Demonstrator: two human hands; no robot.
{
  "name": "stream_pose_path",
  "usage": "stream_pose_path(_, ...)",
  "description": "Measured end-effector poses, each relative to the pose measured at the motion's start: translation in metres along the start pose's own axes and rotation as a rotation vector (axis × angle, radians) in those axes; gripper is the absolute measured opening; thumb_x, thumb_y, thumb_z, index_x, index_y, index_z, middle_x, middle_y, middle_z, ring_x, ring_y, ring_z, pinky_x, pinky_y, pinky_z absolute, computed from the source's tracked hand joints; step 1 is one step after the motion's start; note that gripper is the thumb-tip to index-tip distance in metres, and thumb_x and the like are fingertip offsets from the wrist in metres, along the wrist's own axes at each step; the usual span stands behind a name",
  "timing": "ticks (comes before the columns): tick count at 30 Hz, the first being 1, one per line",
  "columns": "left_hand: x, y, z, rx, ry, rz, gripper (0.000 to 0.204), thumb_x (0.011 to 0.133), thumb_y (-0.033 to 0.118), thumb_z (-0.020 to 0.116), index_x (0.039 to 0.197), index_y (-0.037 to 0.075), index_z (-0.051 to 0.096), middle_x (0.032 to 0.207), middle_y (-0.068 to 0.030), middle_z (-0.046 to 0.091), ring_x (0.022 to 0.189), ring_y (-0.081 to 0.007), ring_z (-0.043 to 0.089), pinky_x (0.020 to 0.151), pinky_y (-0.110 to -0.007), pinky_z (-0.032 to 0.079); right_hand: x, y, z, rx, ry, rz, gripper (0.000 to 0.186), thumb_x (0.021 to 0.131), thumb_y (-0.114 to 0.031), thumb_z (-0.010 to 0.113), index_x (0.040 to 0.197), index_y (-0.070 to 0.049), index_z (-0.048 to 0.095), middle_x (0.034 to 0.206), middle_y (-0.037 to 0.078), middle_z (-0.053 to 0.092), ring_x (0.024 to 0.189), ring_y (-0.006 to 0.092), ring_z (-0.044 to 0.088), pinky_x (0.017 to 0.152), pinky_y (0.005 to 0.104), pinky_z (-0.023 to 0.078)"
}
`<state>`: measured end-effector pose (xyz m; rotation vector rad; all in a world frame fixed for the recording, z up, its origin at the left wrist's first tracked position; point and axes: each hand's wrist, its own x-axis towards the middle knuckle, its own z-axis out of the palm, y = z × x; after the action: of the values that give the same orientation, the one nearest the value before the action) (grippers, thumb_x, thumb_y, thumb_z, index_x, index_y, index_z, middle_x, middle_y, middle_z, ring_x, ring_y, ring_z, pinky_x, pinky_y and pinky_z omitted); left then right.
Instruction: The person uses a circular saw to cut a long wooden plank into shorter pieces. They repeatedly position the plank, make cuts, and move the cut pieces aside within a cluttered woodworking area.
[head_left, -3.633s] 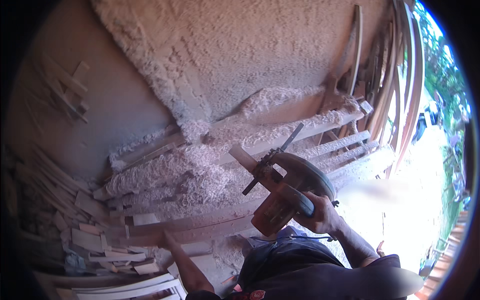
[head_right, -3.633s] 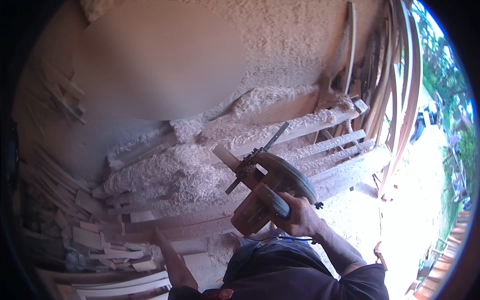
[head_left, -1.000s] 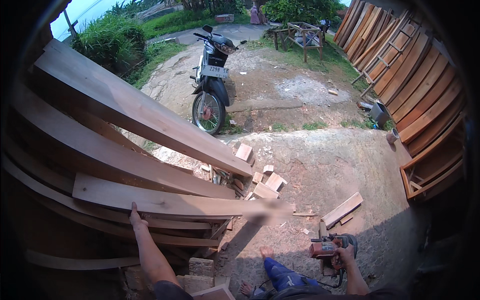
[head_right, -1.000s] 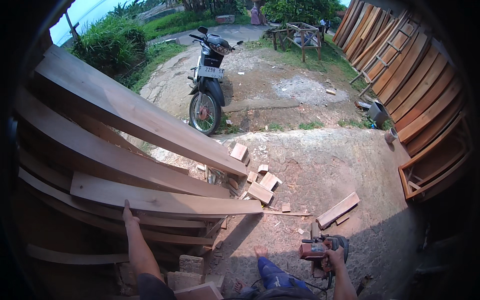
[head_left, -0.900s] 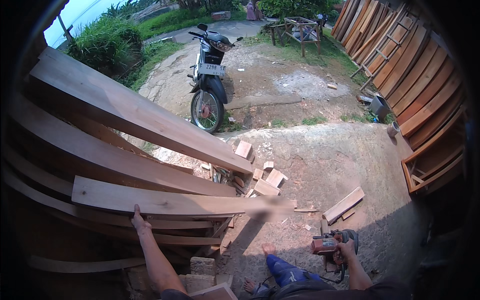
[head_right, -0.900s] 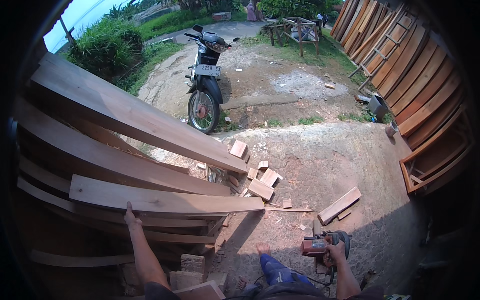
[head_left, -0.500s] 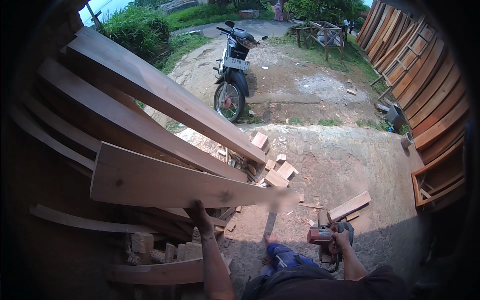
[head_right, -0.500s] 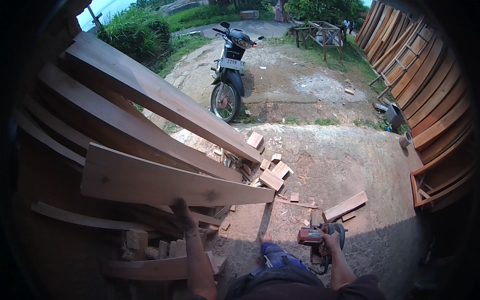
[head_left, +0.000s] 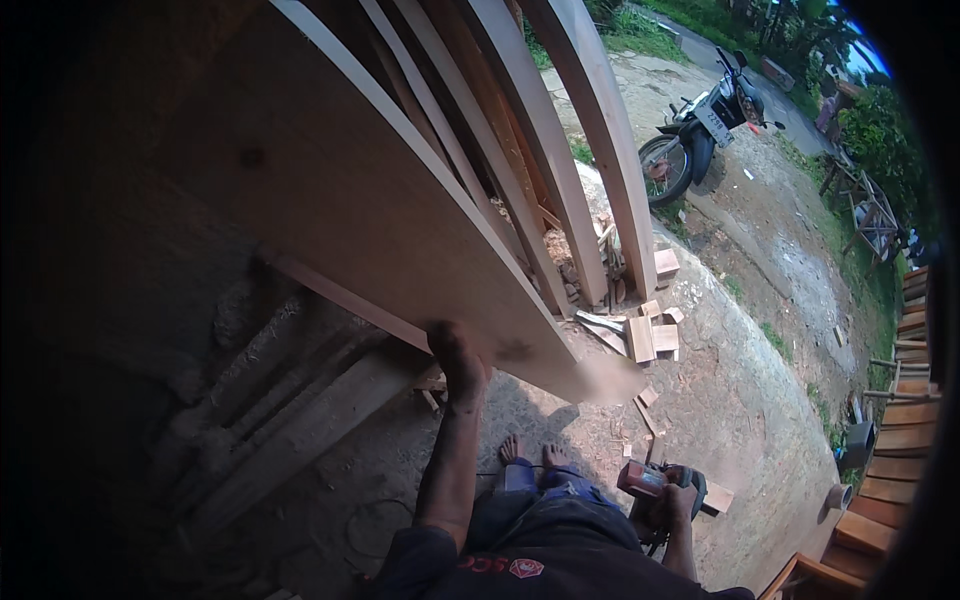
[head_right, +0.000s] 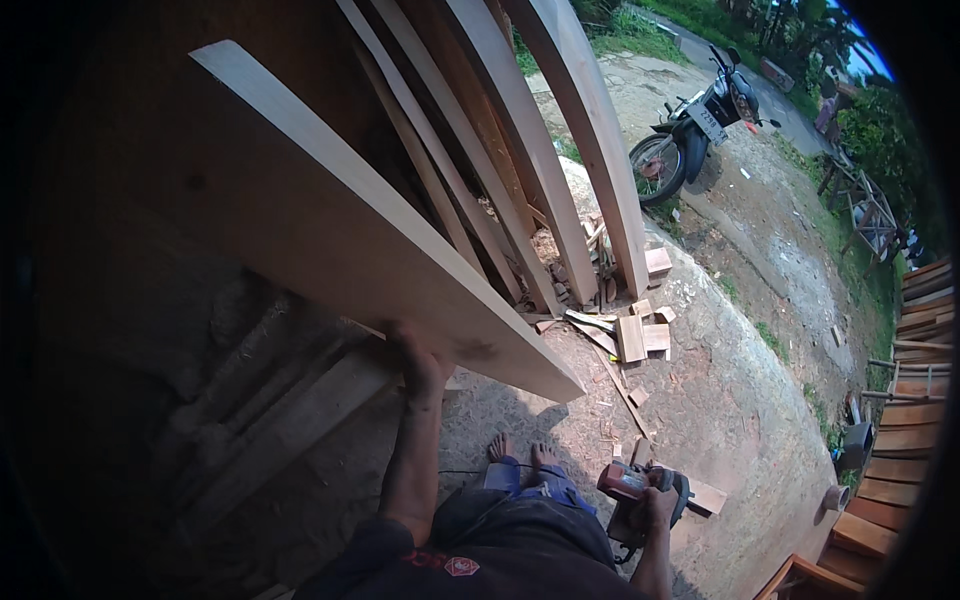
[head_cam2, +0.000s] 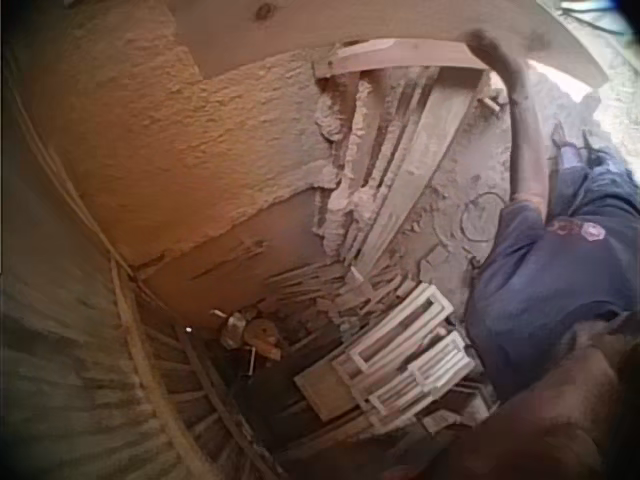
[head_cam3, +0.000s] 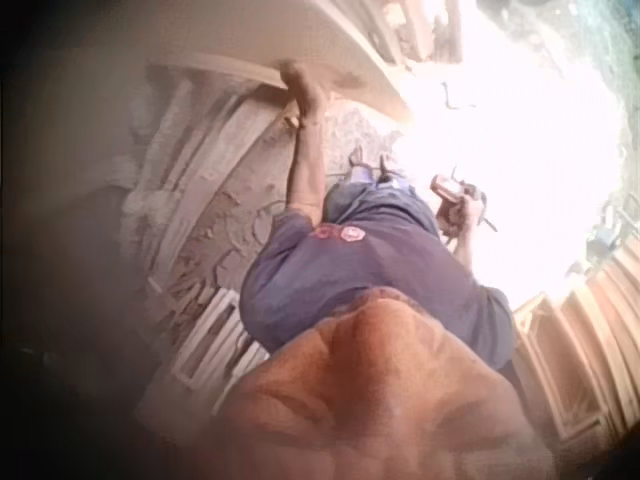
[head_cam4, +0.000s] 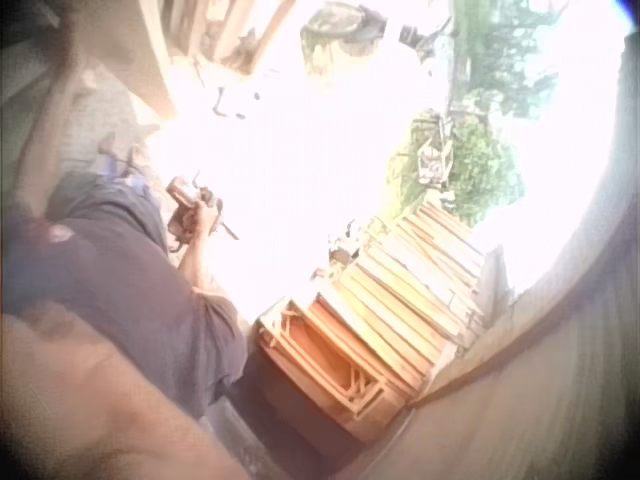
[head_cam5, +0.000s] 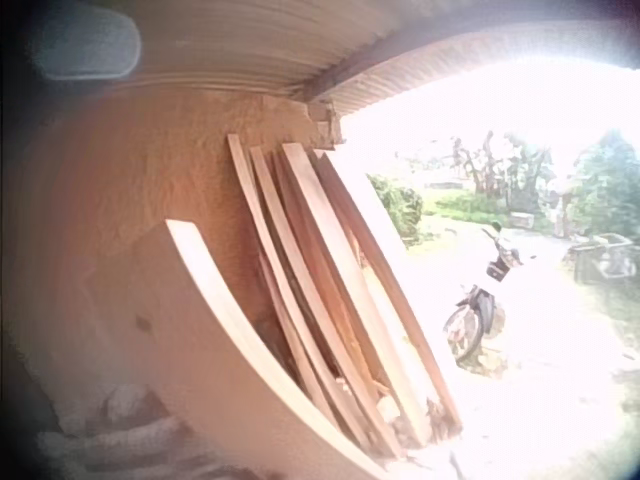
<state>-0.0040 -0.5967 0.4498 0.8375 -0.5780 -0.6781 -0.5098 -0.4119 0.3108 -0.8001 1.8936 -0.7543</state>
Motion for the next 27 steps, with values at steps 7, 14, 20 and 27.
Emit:
stream_pose_path(7,-0.066,0.195,-0.021,0.717,0.182,0.213,0.032,0.088,0.026,0.064,0.1,-0.003,0.061,0.089,-0.0168,0.062,0.086,-0.0253,0.063,0.081,-0.041,0.053,-0.008,-0.038,0.051,0.108,-0.447,-0.248,0.025,0.069,-0.007,0.064,0.093,-0.002,0.066,0.086,0.008,0.064,0.076,0.018,0.061,0.069,0.0298,0.051)
stream_pose_path(14,-0.087,0.333,-0.068,1.12,0.048,0.117,0.086,0.071,0.077,0.082,0.109,0.002,0.064,0.094,-0.0165,0.074,0.093,-0.0332,0.075,0.083,-0.043,0.057,-0.072,-0.103,0.196,-0.255,-0.856,-0.317,0.027,0.07,-0.007,0.065,0.096,-0.001,0.066,0.086,0.008,0.064,0.075,0.0171,0.061,0.068,0.0296,0.05)
stream_pose_path(20,-0.076,0.406,-0.136,1.408,-0.108,0.147,0.092,0.067,0.073,0.086,0.111,-0.005,0.066,0.09,-0.0245,0.075,0.086,-0.0336,0.077,0.08,-0.045,0.061,-0.134,-0.124,0.271,-0.359,-0.967,-0.366,0.029,0.07,-0.008,0.066,0.098,-0.001,0.066,0.087,0.008,0.064,0.075,0.0163,0.061,0.067,0.0294,0.05)
stream_pose_path(27,-0.045,0.432,-0.283,1.866,-0.247,0.162,0.1,0.072,0.084,0.073,0.105,-0.01,0.066,0.08,-0.0237,0.073,0.078,-0.0375,0.076,0.072,-0.045,0.063,-0.19,-0.134,0.339,-0.401,-0.897,-0.369,0.031,0.071,-0.008,0.067,0.101,0.0,0.066,0.087,0.008,0.065,0.074,0.0153,0.061,0.066,0.0292,0.05)
